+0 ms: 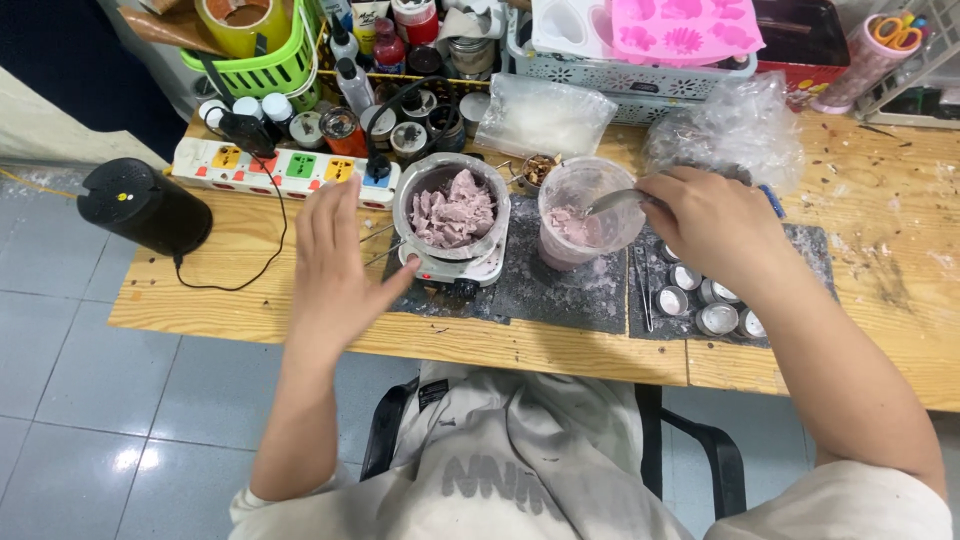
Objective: The person is mixing a purple wax substance in a plastic cup using a spoon and then pouring it into a melting pot on a heater.
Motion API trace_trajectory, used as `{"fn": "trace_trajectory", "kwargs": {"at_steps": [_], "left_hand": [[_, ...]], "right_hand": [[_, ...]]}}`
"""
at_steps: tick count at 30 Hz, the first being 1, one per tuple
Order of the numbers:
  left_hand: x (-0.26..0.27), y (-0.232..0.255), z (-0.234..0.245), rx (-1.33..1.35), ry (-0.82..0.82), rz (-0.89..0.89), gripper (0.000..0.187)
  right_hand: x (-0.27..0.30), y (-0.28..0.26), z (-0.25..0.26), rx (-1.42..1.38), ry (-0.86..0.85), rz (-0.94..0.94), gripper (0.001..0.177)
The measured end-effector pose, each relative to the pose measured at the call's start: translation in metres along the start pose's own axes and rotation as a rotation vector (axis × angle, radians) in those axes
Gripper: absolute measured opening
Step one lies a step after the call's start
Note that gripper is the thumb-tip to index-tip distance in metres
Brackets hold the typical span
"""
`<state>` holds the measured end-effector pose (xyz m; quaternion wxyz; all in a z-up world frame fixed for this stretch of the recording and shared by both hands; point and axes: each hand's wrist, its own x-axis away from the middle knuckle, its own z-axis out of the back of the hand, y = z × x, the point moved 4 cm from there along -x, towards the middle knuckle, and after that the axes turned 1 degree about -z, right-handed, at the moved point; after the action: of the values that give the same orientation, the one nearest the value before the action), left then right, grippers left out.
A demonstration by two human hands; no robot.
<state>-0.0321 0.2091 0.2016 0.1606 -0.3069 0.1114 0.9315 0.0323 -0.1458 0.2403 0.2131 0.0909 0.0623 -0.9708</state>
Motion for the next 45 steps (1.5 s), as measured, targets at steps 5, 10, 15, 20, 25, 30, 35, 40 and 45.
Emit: {"fn": "trace_trajectory", "kwargs": {"at_steps": [5,10,15,20,25,30,35,40,45], "left_hand": [[0.025,0.078,-0.048,0.568,-0.042,0.054,0.076],[0.035,0.156,-0.147,0.915,-0.352,0.165,0.107],[0.012,0.16,-0.248,1.013,-0.328,0.7,0.135],[-0.013,0.159,-0.227,1.117,-0.137,0.7,0.123],[0.007,0.158,-0.251,1.037,-0.071,0.482,0.099],[0.014,0.164,-0.257,1.24,0.01,0.354,0.096],[0.007,0.169,-0.238,0.904,0.232,0.115,0.091],[0.006,0.17,-0.237,0.9,0.239,0.131,0.091],[0.012,0.174,-0.245,0.869,0.235,0.112,0.093]], "right_hand": [[-0.008,-0.007,-0.009,0.083,-0.046,-0.007,0.024],[-0.019,-0.01,-0.022,0.2,-0.12,0.026,0.023],[-0.029,-0.013,-0.04,0.217,-0.196,0.075,0.026],[-0.036,-0.009,-0.048,0.205,-0.204,0.097,0.024],[-0.023,-0.013,-0.045,0.179,-0.276,0.092,0.022],[0.012,-0.02,-0.069,0.354,-0.221,0.118,0.019],[0.02,-0.006,-0.106,0.38,-0.222,0.024,0.014],[0.019,0.001,-0.124,0.3,-0.338,-0.084,0.015],[0.017,0.015,-0.135,0.087,-0.42,-0.23,0.02]]}}
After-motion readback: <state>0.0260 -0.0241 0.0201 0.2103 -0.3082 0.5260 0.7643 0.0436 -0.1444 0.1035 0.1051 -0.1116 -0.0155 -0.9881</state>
